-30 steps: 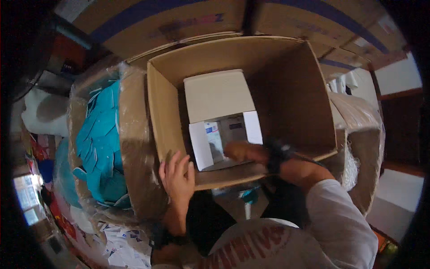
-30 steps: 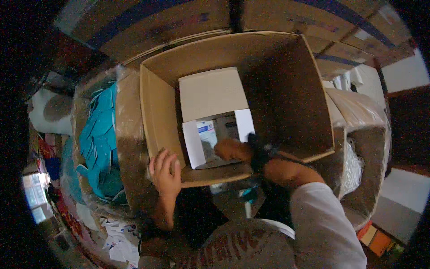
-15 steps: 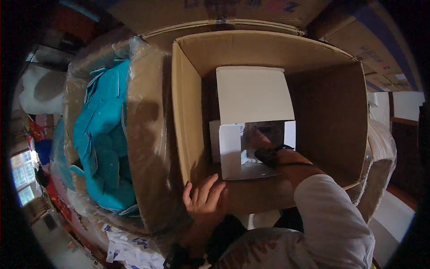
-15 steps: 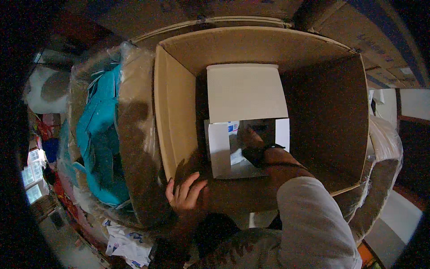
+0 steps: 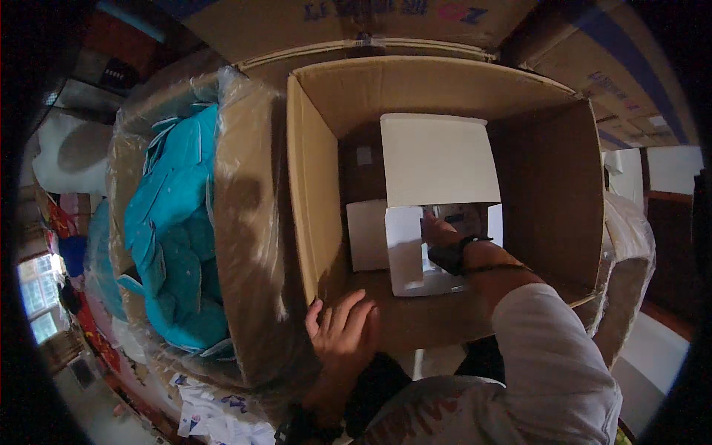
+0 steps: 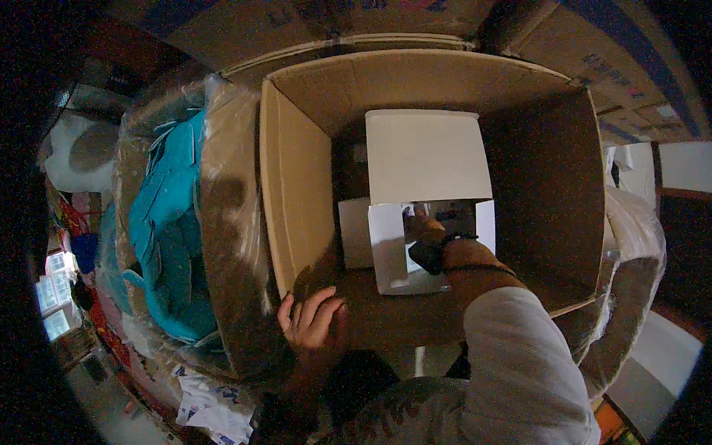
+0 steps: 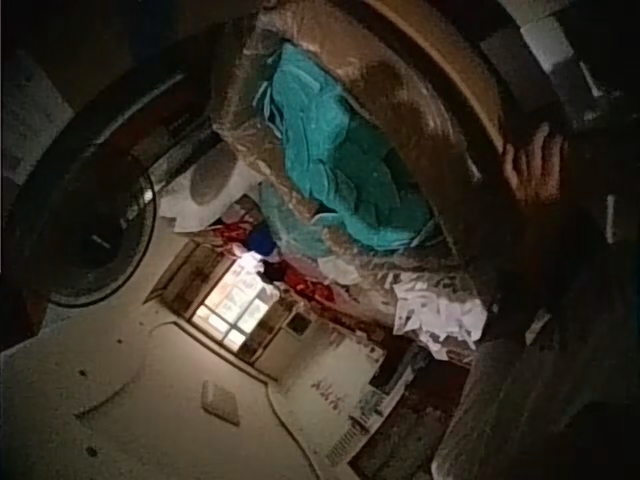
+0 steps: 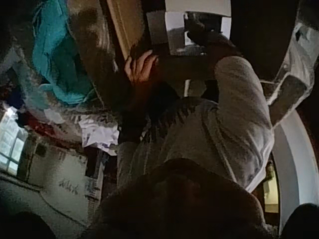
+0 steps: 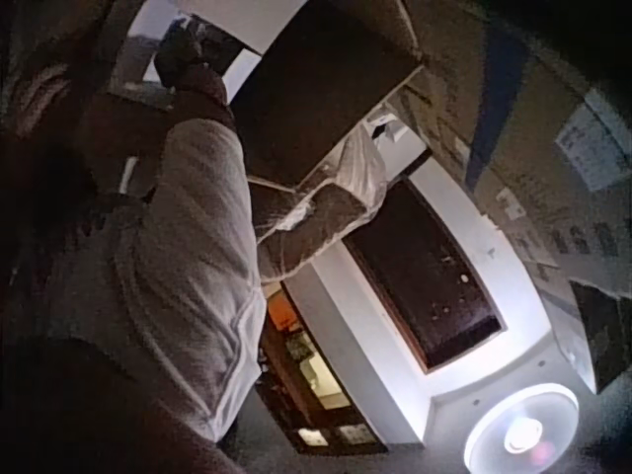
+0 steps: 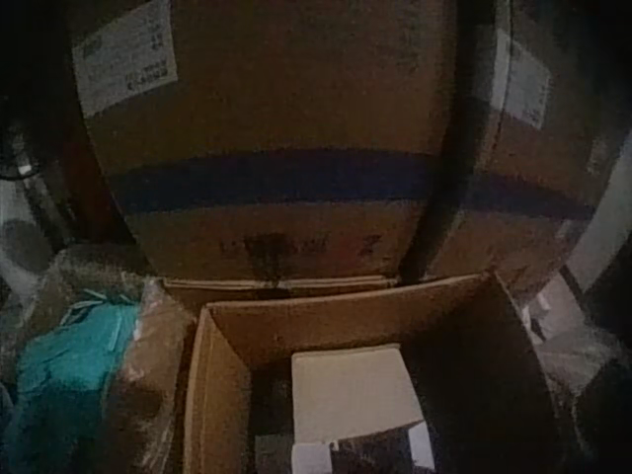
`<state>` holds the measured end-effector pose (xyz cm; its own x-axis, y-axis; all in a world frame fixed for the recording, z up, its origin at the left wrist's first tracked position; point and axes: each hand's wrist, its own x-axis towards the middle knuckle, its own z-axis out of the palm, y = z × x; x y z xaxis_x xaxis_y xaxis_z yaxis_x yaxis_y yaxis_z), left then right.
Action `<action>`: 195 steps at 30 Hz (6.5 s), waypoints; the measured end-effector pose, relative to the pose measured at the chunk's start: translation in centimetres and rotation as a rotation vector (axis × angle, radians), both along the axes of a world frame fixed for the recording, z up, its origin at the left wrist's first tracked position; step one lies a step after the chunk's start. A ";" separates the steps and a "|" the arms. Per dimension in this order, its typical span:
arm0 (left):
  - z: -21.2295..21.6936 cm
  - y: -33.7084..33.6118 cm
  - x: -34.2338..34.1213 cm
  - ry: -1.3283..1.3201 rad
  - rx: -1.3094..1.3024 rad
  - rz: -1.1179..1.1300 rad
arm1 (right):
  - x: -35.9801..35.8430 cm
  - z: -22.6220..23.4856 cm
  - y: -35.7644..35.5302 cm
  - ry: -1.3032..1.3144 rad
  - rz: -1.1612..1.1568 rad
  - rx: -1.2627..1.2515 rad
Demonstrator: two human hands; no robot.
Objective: The person is packing masks into boxes.
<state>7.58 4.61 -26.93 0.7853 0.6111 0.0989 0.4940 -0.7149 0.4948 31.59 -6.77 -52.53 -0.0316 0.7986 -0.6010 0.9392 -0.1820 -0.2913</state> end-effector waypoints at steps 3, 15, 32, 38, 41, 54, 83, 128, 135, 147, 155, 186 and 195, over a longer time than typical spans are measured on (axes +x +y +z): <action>-0.1 0.0 0.2 -0.037 0.061 0.007 | 0.2 0.9 0.0 0.003 0.021 -0.005; 1.5 -0.9 0.7 0.013 0.100 -0.005 | -8.8 7.6 7.7 -0.043 0.407 0.414; 11.8 -3.5 3.4 -0.304 0.149 -0.222 | -3.2 40.2 -4.3 0.281 -0.160 0.620; 17.8 -5.8 1.3 -0.084 -0.198 -0.429 | -5.6 43.8 -10.7 0.578 -0.355 0.683; 19.2 -6.6 -1.7 -0.039 -0.289 -0.487 | -6.8 46.1 -12.7 0.491 -0.244 0.331; 16.5 -14.6 -7.8 0.116 -0.020 -0.671 | -16.0 42.3 -15.7 0.316 0.084 0.383; 11.3 -9.0 -11.5 -0.437 0.044 -0.041 | -21.0 44.3 -17.9 0.203 -0.111 0.511; 15.7 -8.9 -14.6 -0.593 0.344 -0.209 | -21.9 48.0 -10.1 0.025 0.224 0.853; 15.3 -9.1 -14.1 -0.567 0.351 -0.302 | -21.2 47.4 -10.3 0.045 0.280 0.698; 13.6 -10.4 -13.4 -0.492 0.365 -0.269 | -21.4 45.1 -8.8 0.044 0.091 0.412; 12.5 -11.8 -12.9 -0.411 0.286 -0.199 | -21.3 40.7 -9.3 0.189 -0.042 0.390; -13.4 -1.4 -48.0 0.736 -0.056 -0.261 | -15.0 42.2 -10.9 1.059 -0.874 0.737; 8.1 -3.5 -39.5 0.232 -0.402 0.340 | -16.6 42.1 -11.5 1.475 -0.870 0.587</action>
